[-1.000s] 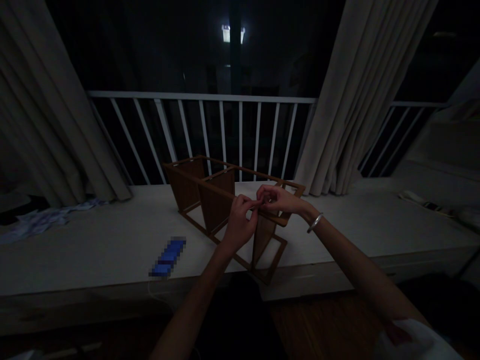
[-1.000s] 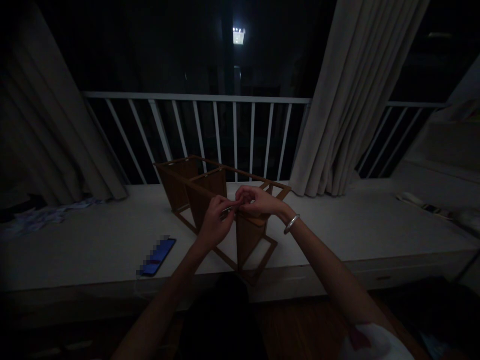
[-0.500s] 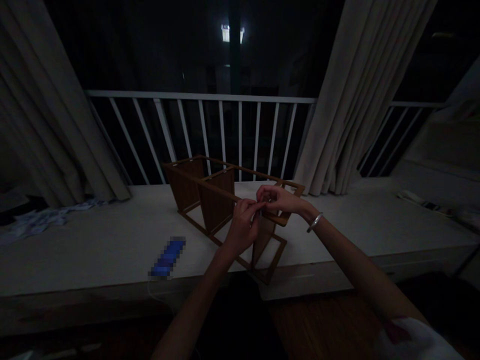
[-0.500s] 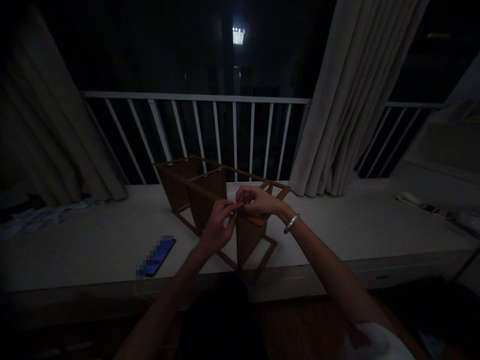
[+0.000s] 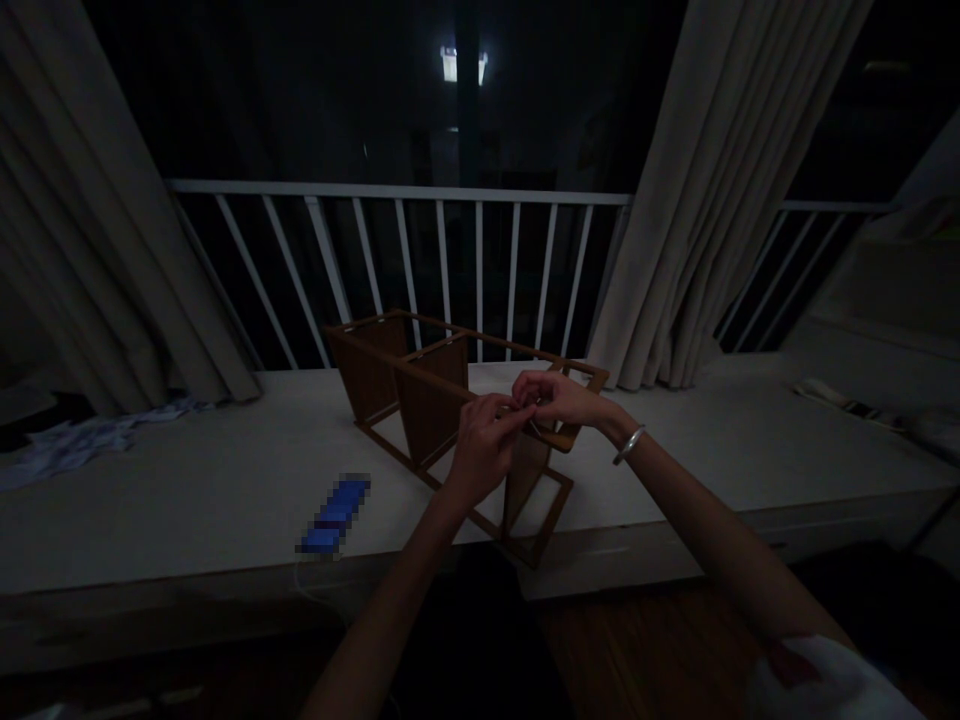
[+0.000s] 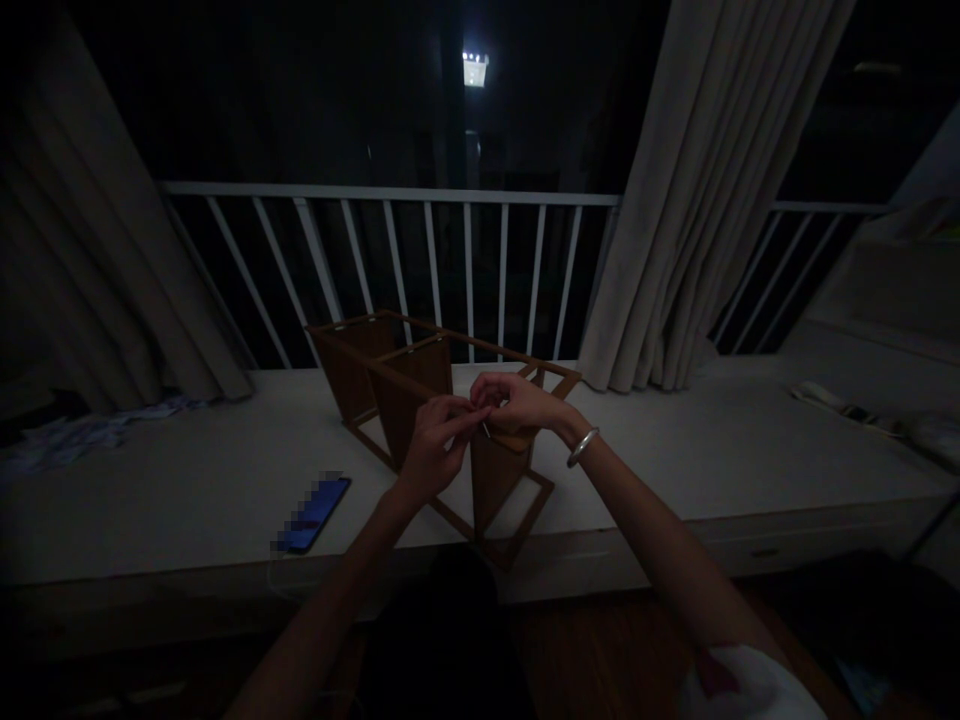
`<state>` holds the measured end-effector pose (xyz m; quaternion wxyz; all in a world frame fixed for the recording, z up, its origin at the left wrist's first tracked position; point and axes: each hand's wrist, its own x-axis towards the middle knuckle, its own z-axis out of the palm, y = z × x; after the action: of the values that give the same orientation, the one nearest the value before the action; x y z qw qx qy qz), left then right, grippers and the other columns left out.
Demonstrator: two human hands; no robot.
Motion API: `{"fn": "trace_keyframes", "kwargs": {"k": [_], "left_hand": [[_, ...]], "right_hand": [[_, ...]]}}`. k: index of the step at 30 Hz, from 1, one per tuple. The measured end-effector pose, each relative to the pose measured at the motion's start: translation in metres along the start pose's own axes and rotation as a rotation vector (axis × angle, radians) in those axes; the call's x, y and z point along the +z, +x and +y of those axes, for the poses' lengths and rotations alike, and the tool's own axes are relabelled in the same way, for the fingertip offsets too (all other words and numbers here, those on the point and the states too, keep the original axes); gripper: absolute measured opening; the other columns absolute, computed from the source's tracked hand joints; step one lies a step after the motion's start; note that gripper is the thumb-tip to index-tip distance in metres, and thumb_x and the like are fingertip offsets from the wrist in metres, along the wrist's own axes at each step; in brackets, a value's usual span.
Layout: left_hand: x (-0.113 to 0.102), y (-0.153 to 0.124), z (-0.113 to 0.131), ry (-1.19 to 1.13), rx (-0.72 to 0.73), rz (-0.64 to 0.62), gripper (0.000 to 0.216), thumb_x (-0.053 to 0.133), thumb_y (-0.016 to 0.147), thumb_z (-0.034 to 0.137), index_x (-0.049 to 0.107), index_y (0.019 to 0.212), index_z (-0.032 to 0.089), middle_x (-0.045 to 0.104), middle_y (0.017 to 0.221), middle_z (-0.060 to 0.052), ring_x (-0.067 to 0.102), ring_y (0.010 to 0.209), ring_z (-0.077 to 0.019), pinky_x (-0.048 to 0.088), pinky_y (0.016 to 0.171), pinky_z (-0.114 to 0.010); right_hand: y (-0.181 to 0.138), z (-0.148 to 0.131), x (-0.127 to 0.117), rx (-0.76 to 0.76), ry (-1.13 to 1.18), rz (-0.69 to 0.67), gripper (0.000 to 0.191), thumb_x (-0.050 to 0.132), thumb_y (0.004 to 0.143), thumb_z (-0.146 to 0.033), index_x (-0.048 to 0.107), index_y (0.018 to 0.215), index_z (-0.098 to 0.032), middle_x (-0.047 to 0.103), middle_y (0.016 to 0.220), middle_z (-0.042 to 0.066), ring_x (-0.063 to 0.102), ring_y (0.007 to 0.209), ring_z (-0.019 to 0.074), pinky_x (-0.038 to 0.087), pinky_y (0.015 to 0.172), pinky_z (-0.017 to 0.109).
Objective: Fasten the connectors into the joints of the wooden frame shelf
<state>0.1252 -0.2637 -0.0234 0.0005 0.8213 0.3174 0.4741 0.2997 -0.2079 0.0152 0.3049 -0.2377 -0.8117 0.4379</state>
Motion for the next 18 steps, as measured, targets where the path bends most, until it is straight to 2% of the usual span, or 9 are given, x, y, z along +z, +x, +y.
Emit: {"fn": "trace_keyframes", "kwargs": {"k": [5, 18], "left_hand": [[-0.001, 0.002, 0.000, -0.009, 0.010, -0.005, 0.031, 0.042, 0.081, 0.016, 0.057, 0.105, 0.028, 0.054, 0.104, -0.004, 0.043, 0.100, -0.0163, 0.030, 0.083, -0.033], [-0.001, 0.011, -0.006, 0.012, 0.047, 0.006, 0.019, 0.047, 0.080, 0.025, 0.062, 0.092, 0.024, 0.057, 0.088, -0.004, 0.047, 0.087, -0.0156, 0.035, 0.076, -0.032]], "right_hand": [[-0.001, 0.001, 0.000, -0.007, 0.036, -0.002, 0.024, 0.060, 0.065, -0.015, 0.050, 0.086, -0.014, 0.052, 0.078, -0.001, 0.049, 0.067, 0.0067, 0.038, 0.059, 0.019], [-0.001, -0.002, 0.001, 0.029, 0.079, -0.020, 0.025, 0.063, 0.066, -0.022, 0.051, 0.086, -0.013, 0.056, 0.078, 0.000, 0.053, 0.070, 0.0083, 0.040, 0.061, 0.019]]}}
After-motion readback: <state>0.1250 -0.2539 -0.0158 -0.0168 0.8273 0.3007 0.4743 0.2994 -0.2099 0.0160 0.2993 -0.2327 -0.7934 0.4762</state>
